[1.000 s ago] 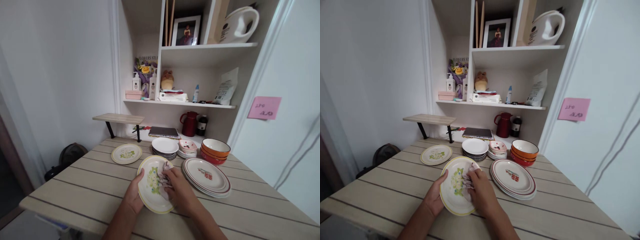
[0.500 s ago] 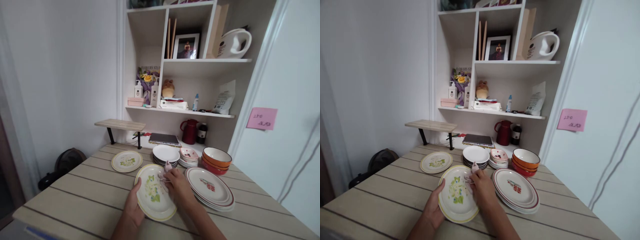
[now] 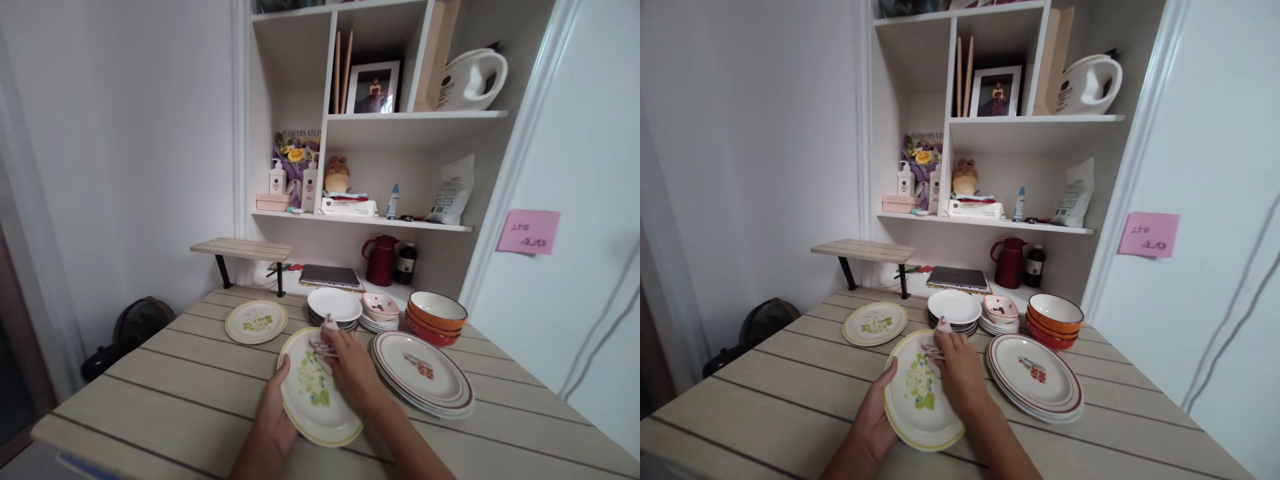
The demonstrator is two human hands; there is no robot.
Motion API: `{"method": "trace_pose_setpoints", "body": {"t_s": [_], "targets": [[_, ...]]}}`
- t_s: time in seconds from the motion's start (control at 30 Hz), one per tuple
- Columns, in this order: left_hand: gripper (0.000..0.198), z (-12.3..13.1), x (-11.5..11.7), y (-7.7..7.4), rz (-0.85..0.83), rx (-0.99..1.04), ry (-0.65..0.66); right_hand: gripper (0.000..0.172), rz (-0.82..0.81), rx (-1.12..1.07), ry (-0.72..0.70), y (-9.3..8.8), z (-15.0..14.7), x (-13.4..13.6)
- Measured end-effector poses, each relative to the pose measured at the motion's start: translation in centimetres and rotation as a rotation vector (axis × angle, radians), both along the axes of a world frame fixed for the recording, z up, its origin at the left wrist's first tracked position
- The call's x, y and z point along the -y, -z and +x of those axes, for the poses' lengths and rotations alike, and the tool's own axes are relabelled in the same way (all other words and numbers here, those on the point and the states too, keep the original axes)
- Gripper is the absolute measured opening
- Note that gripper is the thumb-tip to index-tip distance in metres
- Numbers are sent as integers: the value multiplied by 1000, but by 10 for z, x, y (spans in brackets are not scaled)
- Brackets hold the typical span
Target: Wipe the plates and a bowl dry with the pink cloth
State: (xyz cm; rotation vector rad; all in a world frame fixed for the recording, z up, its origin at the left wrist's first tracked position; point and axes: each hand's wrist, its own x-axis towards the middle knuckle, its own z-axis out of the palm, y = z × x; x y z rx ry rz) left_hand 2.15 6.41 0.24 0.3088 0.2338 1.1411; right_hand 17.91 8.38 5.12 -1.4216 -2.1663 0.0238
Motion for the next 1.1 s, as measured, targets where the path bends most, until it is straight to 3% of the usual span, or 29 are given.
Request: {"method": "trace_pose_setpoints", "body": {"t_s": [0.07,0.17,0.27,0.33,0.4,0.5,0.6,0.73,0.87,0.97,1.1], "targets": [[46,-1,1,-2,20,29,-2,32,-49,22,23,2,17,4],[47,-4,2,-4,46,69,9,19,-153,36,-55,8,22,26],[46,-5,1,-2,29,31,26,26,-187,7,-237,9,2,42],[44,-4,-1,1,8,-3,26,37,-123,25,-310,6,-13,38],[42,-1,-3,4,8,-9,18,49,-36,62,-272,2,-22,24],[45,2,-6,8,37,1,29,55,32,87,-104,-3,-15,2],[52,1,-5,5,64,28,41,43,6,122,10,-5,6,-2],[56,-4,1,-4,69,68,-7,23,-104,146,-42,-3,18,26],[53,-5,4,-8,-2,-19,-9,26,-143,81,-197,4,-3,49],[48,-1,3,-4,-54,-65,-7,32,-47,93,-284,3,-22,40],[50,5,2,-1,-58,-76,3,35,83,126,-118,-7,-16,8]]}}
